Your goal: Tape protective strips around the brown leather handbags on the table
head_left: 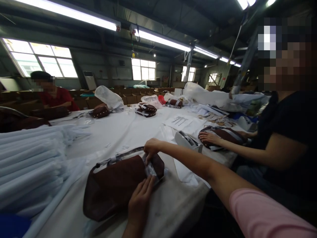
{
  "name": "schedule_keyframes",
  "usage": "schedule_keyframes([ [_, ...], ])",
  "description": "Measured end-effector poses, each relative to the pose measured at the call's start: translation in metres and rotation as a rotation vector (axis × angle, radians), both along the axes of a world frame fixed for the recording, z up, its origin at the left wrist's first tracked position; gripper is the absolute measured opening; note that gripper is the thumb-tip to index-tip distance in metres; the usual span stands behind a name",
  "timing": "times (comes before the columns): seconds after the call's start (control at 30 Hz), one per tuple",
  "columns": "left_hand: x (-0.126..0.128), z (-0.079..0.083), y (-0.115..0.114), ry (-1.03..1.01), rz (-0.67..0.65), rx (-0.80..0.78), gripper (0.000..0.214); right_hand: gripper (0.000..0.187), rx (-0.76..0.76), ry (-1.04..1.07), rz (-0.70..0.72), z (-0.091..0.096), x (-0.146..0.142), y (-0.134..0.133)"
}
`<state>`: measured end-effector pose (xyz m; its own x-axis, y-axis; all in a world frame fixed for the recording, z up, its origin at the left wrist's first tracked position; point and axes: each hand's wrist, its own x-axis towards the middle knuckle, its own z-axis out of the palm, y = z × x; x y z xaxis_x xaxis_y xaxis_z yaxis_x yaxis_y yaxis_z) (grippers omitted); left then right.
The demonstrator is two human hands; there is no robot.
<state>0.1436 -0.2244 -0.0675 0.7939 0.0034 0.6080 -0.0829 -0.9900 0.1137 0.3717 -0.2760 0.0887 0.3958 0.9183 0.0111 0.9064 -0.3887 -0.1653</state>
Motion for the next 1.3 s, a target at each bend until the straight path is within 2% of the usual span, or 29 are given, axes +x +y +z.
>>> schedule_keyframes([
  [0.2,-0.002,0.007,-0.004,0.037,-0.007,-0.045,0.065,0.022,0.357,0.037,-0.198,-0.024,0.001,-0.043],
  [0.27,-0.002,0.008,-0.004,0.055,-0.015,-0.035,0.06,0.027,0.472,0.046,-0.236,-0.033,-0.01,-0.049],
  [0.33,-0.002,0.009,-0.005,0.069,-0.006,-0.014,0.055,0.034,0.547,0.056,-0.185,-0.046,-0.025,-0.051],
  [0.4,-0.001,0.01,-0.005,0.08,0.005,0.005,0.051,0.044,0.538,0.039,-0.066,-0.063,-0.039,-0.05],
  [0.47,-0.001,0.011,-0.006,0.088,0.015,0.018,0.048,0.051,0.458,0.015,0.025,-0.08,-0.047,-0.047],
  [0.53,-0.002,0.013,-0.007,0.089,0.022,0.026,0.046,0.05,0.411,0.033,0.023,-0.09,-0.045,-0.044],
  [0.7,-0.002,0.018,-0.01,0.02,0.037,0.039,0.044,0.046,0.565,0.054,-0.096,-0.086,-0.042,-0.046],
  [0.77,-0.002,0.021,-0.012,-0.006,0.036,0.061,0.039,0.047,0.582,-0.016,-0.036,-0.089,-0.054,-0.052],
  [0.83,-0.005,0.027,-0.011,0.015,0.008,0.098,0.037,0.047,0.533,-0.099,0.089,-0.098,-0.069,-0.058],
  [0.9,-0.015,0.035,-0.003,0.059,-0.049,0.151,0.038,0.048,0.472,-0.144,0.171,-0.107,-0.077,-0.063],
  [0.97,-0.034,0.046,0.015,0.098,-0.072,0.199,0.041,0.049,0.455,-0.127,0.185,-0.111,-0.074,-0.066],
  [1.1,-0.083,0.062,0.066,0.18,0.15,0.248,0.051,0.045,0.489,0.01,0.161,-0.103,-0.061,-0.071],
  [1.2,-0.109,0.053,0.09,0.182,0.187,0.28,0.053,0.04,0.557,0.061,0.029,-0.095,-0.078,-0.08],
  [1.3,-0.115,0.033,0.091,0.1,0.205,0.262,0.057,0.038,0.603,0.115,-0.105,-0.096,-0.122,-0.088],
])
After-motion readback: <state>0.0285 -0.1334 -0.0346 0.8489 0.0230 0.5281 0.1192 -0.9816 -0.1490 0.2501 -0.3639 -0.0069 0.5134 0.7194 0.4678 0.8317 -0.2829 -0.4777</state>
